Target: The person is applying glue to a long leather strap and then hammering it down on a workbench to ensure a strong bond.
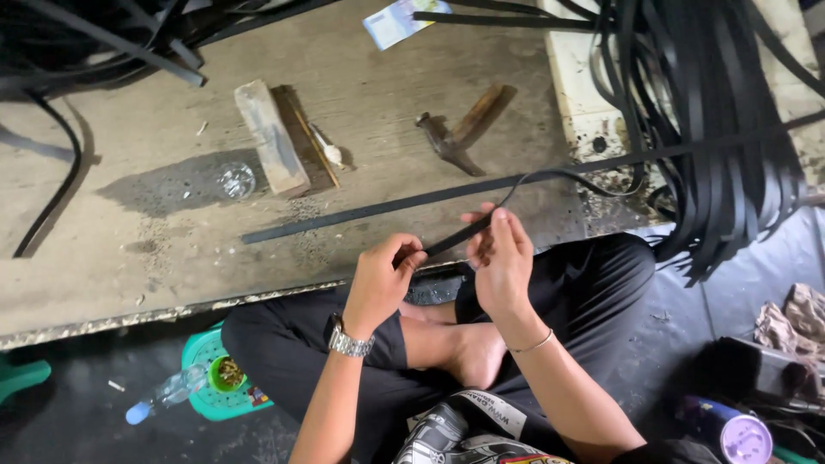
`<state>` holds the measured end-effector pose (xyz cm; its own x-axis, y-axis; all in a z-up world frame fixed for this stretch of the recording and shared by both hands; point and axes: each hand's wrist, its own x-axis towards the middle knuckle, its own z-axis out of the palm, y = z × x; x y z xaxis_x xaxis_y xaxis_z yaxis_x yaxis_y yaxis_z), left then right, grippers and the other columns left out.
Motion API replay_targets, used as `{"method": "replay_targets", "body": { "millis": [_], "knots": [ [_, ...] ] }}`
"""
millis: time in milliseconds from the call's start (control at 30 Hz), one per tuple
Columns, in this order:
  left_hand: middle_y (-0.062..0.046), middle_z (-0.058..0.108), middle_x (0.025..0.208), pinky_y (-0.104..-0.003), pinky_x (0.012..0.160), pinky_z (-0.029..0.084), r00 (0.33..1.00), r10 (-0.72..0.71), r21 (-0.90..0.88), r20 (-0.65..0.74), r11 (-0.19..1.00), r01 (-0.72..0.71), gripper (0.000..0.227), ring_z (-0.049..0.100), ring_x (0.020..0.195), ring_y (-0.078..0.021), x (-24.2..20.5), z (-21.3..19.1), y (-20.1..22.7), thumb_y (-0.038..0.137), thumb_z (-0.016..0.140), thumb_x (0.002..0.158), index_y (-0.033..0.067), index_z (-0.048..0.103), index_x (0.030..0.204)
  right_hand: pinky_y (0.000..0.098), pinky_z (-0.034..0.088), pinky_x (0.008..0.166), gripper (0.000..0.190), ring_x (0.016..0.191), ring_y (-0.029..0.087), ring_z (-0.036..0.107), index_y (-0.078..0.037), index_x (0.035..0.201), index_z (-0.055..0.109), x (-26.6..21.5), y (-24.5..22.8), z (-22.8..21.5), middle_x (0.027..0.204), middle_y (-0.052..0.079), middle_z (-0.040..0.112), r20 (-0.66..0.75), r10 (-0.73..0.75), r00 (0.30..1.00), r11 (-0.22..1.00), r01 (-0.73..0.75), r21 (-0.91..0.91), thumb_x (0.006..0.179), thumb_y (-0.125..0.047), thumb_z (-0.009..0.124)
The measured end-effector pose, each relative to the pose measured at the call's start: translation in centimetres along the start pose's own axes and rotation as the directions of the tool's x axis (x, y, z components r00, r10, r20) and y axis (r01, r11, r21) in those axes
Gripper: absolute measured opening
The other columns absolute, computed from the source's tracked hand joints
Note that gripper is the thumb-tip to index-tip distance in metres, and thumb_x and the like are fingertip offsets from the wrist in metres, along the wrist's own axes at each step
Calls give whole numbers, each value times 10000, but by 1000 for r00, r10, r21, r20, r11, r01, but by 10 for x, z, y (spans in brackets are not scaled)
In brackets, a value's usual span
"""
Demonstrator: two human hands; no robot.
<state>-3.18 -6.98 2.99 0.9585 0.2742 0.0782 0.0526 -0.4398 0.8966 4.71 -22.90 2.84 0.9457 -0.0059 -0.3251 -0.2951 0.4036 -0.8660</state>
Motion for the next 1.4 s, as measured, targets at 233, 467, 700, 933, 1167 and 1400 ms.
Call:
{"method": "replay_targets", "body": {
  "millis": [233,467,700,933,1167,1400],
  "knots": [
    [-81,807,851,-406,721,619,996,-50,42,67,998,47,134,761,855,-332,-5,23,11,180,730,945,216,784,1062,212,429,423,249,513,174,623,-17,1130,682,25,-19,-15,944,226,766,34,-211,977,962,214,-169,1080,-216,541],
    [-90,791,793,-391,652,615,993,-111,95,-48,989,115,147,772,738,-292,-3,28,2,284,718,962,149,766,998,240,489,380,251,469,172,622,-12,1074,729,93,-3,28,780,195,739,490,-51,870,914,238,-327,1047,-229,606],
    [-34,663,715,-402,684,535,941,43,395,-336,913,99,162,683,731,-345,27,29,-26,297,780,871,138,781,902,415,525,569,355,623,322,703,-146,782,694,132,11,92,612,41,698,711,24,702,204,693,-691,1000,-412,606],
    [-56,707,722,-385,703,458,939,145,524,-312,850,43,187,642,829,-275,41,31,-33,295,733,905,113,763,935,502,592,659,347,743,328,731,-173,1190,699,94,30,60,813,61,697,767,-281,576,-96,779,-620,970,-441,710],
    [11,566,662,-335,623,427,865,360,681,-349,732,-30,164,585,740,-205,45,37,-48,315,733,899,177,662,846,384,606,812,462,1050,299,666,-89,1408,634,76,27,35,1126,91,641,886,-386,257,-175,923,-343,964,-186,721],
    [-19,576,752,-354,648,470,859,297,512,-417,858,-48,196,603,751,-242,43,33,-47,289,793,894,150,658,925,420,539,889,326,1093,255,619,-182,1290,737,72,18,25,1267,42,661,927,-230,296,-113,938,-328,980,-151,637]
  ]
}}
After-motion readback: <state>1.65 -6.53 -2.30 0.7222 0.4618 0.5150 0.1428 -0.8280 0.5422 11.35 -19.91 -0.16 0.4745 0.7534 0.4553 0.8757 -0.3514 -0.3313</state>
